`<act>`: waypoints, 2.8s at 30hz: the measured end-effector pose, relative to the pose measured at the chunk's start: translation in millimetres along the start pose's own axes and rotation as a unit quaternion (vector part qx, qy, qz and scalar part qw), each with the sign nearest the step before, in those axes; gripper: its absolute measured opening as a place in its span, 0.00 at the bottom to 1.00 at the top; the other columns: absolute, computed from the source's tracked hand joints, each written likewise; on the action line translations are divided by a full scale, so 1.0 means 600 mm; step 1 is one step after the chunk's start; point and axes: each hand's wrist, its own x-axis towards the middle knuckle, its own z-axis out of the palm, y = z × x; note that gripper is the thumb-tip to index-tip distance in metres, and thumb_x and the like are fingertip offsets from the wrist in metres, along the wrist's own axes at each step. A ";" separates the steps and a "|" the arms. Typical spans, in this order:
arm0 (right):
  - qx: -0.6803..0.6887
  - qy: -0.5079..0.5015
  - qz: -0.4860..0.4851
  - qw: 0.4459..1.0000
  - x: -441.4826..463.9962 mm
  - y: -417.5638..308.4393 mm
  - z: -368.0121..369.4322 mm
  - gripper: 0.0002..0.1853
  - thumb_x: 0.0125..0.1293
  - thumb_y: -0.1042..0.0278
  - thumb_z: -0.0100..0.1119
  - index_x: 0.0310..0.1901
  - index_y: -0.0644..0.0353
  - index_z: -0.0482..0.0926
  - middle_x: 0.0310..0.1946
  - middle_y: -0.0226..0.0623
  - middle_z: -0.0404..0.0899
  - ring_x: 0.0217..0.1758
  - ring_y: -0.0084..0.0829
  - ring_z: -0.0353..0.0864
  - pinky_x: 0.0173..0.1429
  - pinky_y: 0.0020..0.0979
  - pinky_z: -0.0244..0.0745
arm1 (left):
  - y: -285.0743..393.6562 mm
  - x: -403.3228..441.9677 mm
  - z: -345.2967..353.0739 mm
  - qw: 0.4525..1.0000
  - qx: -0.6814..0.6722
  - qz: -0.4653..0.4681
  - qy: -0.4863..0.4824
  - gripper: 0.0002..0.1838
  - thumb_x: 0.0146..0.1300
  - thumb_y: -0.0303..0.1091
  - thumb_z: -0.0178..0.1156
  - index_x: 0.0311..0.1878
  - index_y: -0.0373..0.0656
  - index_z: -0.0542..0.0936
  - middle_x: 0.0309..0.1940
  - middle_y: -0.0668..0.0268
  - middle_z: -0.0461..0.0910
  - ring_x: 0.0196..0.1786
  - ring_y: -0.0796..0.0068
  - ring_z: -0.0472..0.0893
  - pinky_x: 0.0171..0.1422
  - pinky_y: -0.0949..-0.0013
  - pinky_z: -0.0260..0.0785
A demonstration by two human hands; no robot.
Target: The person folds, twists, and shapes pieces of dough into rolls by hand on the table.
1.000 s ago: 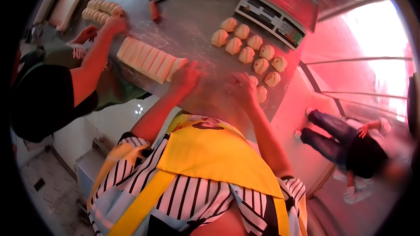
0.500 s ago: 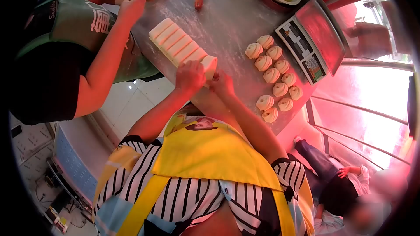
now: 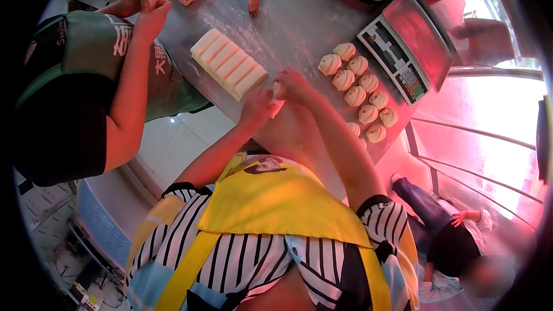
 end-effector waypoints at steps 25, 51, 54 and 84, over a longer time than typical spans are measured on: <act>-0.191 0.145 0.075 0.968 -0.237 -0.055 0.007 0.31 0.53 0.62 0.63 0.61 0.58 0.68 0.62 0.36 0.65 0.66 0.39 0.61 0.66 0.50 0.55 | 0.038 0.018 0.055 0.957 0.149 0.191 -0.160 0.21 0.52 0.30 0.56 0.52 0.42 0.72 0.43 0.61 0.72 0.52 0.59 0.70 0.57 0.59 0.64; -0.050 0.182 0.115 0.975 -0.321 -0.121 -0.100 0.20 0.53 0.68 0.64 0.49 0.58 0.74 0.41 0.44 0.75 0.40 0.43 0.77 0.45 0.38 0.75 | 0.142 0.059 -0.003 0.790 -0.389 -0.229 -0.415 0.14 0.67 0.38 0.53 0.49 0.39 0.73 0.39 0.61 0.79 0.38 0.70 0.81 0.40 0.69 0.76; 0.623 0.137 0.371 0.675 -0.317 -0.111 -0.080 0.19 0.55 0.68 0.63 0.49 0.59 0.74 0.37 0.39 0.76 0.38 0.36 0.78 0.43 0.35 0.74 | 0.143 0.053 0.025 0.954 -0.054 0.251 -0.157 0.10 0.65 0.34 0.55 0.46 0.41 0.74 0.39 0.63 0.80 0.36 0.73 0.82 0.35 0.70 0.73; 0.513 0.145 0.464 0.707 -0.298 -0.113 -0.085 0.22 0.68 0.46 0.47 0.36 0.59 0.78 0.29 0.34 0.78 0.26 0.28 0.78 0.32 0.28 0.74 | 0.153 0.019 0.063 0.845 -0.390 -0.076 -0.359 0.09 0.59 0.26 0.60 0.44 0.40 0.75 0.41 0.70 0.76 0.38 0.83 0.75 0.40 0.77 0.69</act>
